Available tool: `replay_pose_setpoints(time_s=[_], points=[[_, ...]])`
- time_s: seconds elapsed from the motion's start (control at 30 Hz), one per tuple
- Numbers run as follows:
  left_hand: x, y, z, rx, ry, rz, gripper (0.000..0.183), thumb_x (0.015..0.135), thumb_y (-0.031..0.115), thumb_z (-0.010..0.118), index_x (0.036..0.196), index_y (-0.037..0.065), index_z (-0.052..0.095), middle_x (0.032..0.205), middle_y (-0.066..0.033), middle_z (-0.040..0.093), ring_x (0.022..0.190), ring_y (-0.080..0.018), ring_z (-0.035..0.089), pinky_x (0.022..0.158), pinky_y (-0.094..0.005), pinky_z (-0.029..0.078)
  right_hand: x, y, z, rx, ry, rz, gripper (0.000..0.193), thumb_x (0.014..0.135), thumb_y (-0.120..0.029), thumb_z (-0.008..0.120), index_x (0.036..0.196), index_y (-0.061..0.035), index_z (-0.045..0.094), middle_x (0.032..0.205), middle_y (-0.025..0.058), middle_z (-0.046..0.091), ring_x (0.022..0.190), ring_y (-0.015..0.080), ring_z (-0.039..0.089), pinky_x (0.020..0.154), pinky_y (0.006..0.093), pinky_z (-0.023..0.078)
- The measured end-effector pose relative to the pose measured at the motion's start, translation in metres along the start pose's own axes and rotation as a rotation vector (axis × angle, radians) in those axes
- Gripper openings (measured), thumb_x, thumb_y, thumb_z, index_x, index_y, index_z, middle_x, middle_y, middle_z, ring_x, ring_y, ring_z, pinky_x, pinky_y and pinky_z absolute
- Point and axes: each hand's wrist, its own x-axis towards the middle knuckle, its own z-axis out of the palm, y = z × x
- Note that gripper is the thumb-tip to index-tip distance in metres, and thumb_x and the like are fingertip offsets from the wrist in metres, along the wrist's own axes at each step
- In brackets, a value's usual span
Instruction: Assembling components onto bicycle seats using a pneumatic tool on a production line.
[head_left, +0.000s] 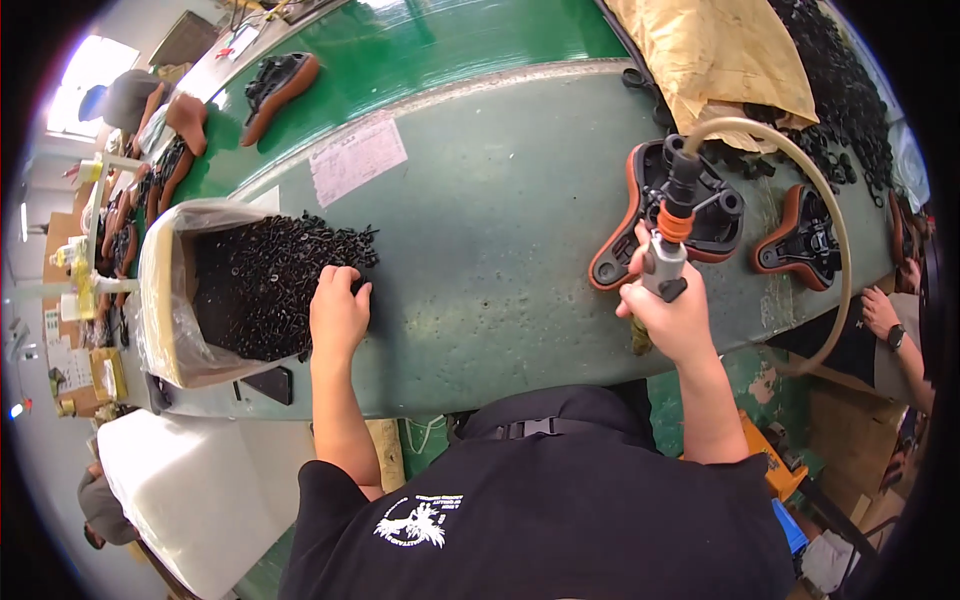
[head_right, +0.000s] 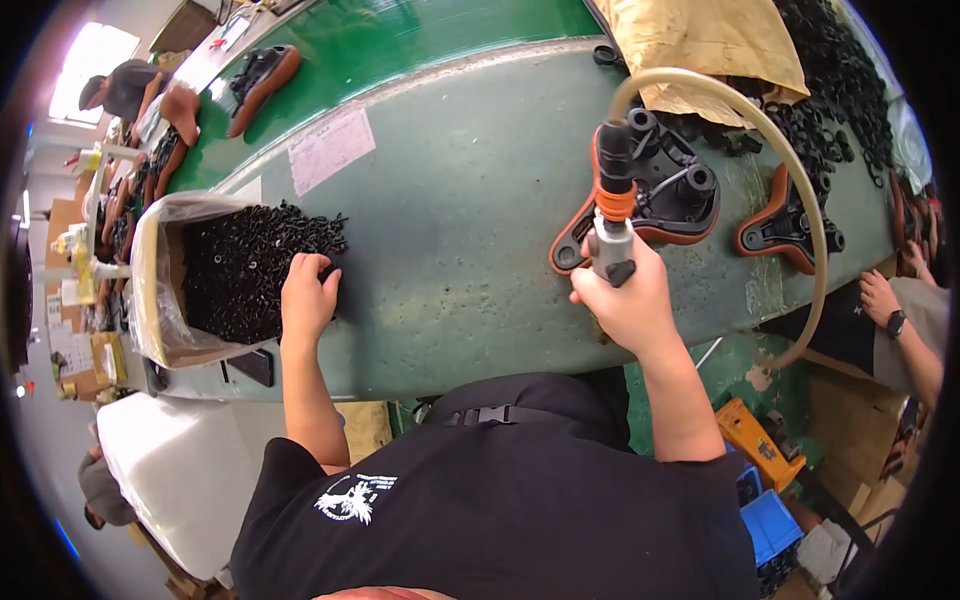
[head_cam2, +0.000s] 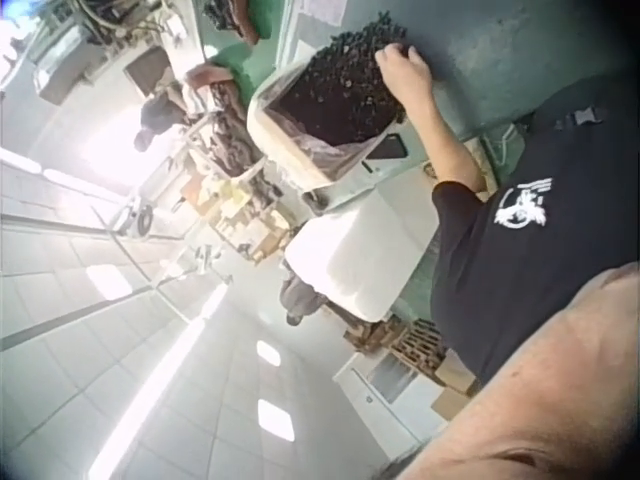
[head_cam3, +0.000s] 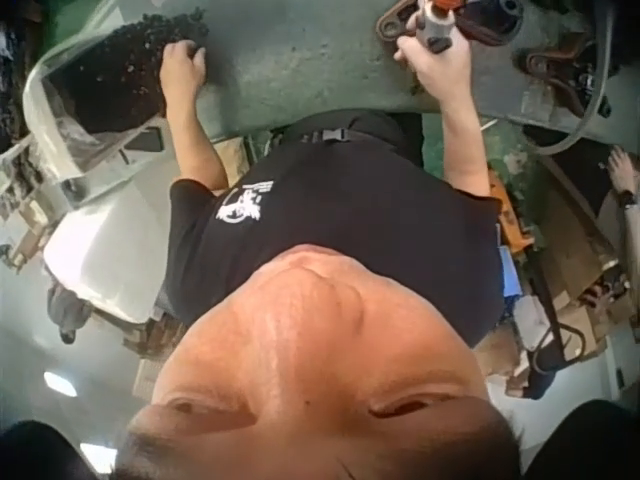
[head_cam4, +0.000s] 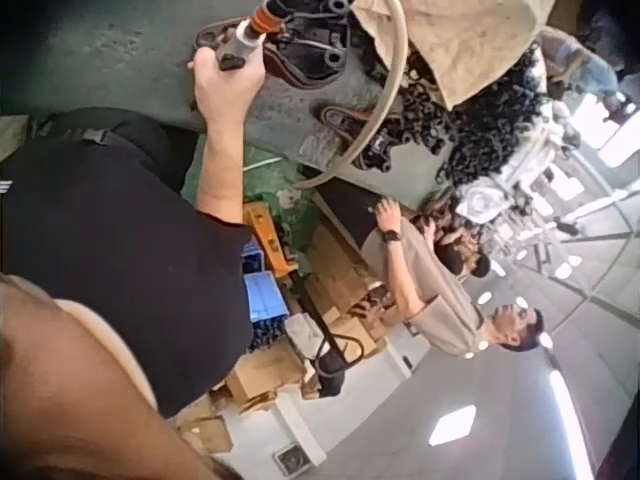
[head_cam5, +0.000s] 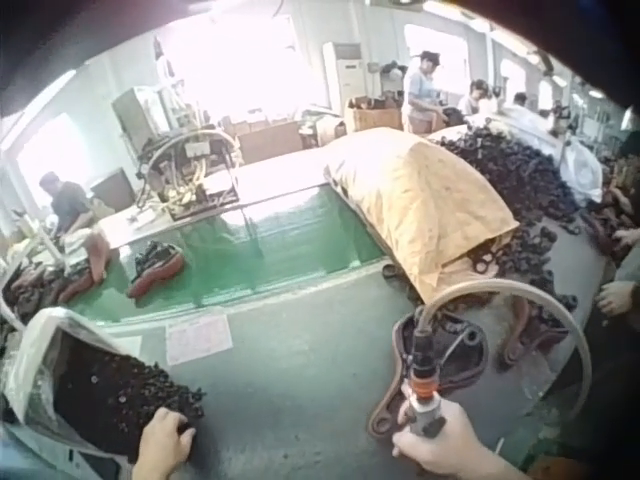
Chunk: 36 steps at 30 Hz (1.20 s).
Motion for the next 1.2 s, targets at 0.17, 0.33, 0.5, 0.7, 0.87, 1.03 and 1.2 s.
replay_pose_setpoints(time_s=[0.17,0.33,0.5,0.7,0.87,1.03,1.2], points=[[0.004,0.004,0.006,-0.057,0.081,0.032,0.013,0.086,0.008,0.078,0.094,0.004,0.068,0.099,-0.0125,0.064,0.090,-0.0371,0.066,0.078,-0.0462,0.055,0.004,-0.004,0.019,0.063,-0.108,0.059,0.019,0.083,0.004,0.064,0.100,0.0002,0.057,0.092,0.0050,0.063,0.066,0.0123,0.066,0.062,0.0311,0.056],[0.006,-0.005,0.002,-0.064,0.081,0.134,0.004,0.085,0.005,0.075,0.088,0.004,0.071,0.095,-0.0099,0.064,0.094,-0.0327,0.066,0.081,-0.0441,0.055,-0.025,-0.002,0.014,0.122,-0.281,0.169,0.017,0.082,0.003,0.066,0.094,-0.0045,0.057,0.077,0.0036,0.066,0.062,0.0107,0.066,0.060,0.0281,0.052],[0.004,-0.002,-0.002,-0.040,0.185,0.254,0.008,0.083,0.004,0.075,0.089,0.004,0.070,0.100,-0.0112,0.067,0.097,-0.0331,0.065,0.083,-0.0431,0.056,-0.040,-0.026,-0.004,0.031,-0.468,0.272,0.019,0.081,0.001,0.071,0.096,-0.0038,0.059,0.080,0.0030,0.067,0.065,0.0084,0.065,0.062,0.0257,0.052],[-0.017,0.090,0.001,-1.431,-0.011,0.045,0.006,0.102,0.002,0.064,0.108,0.002,0.064,0.116,-0.0130,0.072,0.103,-0.0215,0.069,0.089,-0.0355,0.057,-0.037,-0.064,-0.004,0.381,-0.330,-0.323,0.040,0.086,-0.012,0.075,0.113,-0.0032,0.047,0.119,0.0290,0.064,0.064,0.0192,0.065,0.065,0.0331,0.056],[-0.042,0.165,0.016,-2.106,-0.608,0.012,0.024,0.103,0.004,0.066,0.124,-0.005,0.069,0.109,-0.0159,0.070,0.090,-0.0226,0.070,0.078,-0.0346,0.058,-0.017,-0.093,0.050,0.705,-0.375,-0.792,0.031,0.090,-0.008,0.070,0.109,-0.0082,0.046,0.099,0.0107,0.060,0.066,0.0204,0.067,0.065,0.0372,0.059],[-0.045,0.180,0.018,-2.248,-0.631,0.022,0.022,0.099,0.000,0.070,0.120,-0.005,0.074,0.109,-0.0163,0.071,0.090,-0.0228,0.072,0.077,-0.0345,0.061,-0.010,-0.096,0.051,0.560,-0.556,-0.872,0.028,0.090,-0.004,0.068,0.110,-0.0083,0.048,0.100,0.0094,0.060,0.067,0.0173,0.068,0.068,0.0345,0.062],[-0.041,0.180,0.024,-1.994,-0.497,0.179,0.022,0.097,-0.006,0.070,0.118,-0.006,0.075,0.110,-0.0161,0.071,0.089,-0.0231,0.073,0.075,-0.0329,0.062,-0.017,-0.092,0.047,0.472,-0.502,-0.820,0.030,0.089,-0.002,0.067,0.111,-0.0078,0.048,0.101,0.0104,0.061,0.067,0.0199,0.068,0.065,0.0358,0.060]])
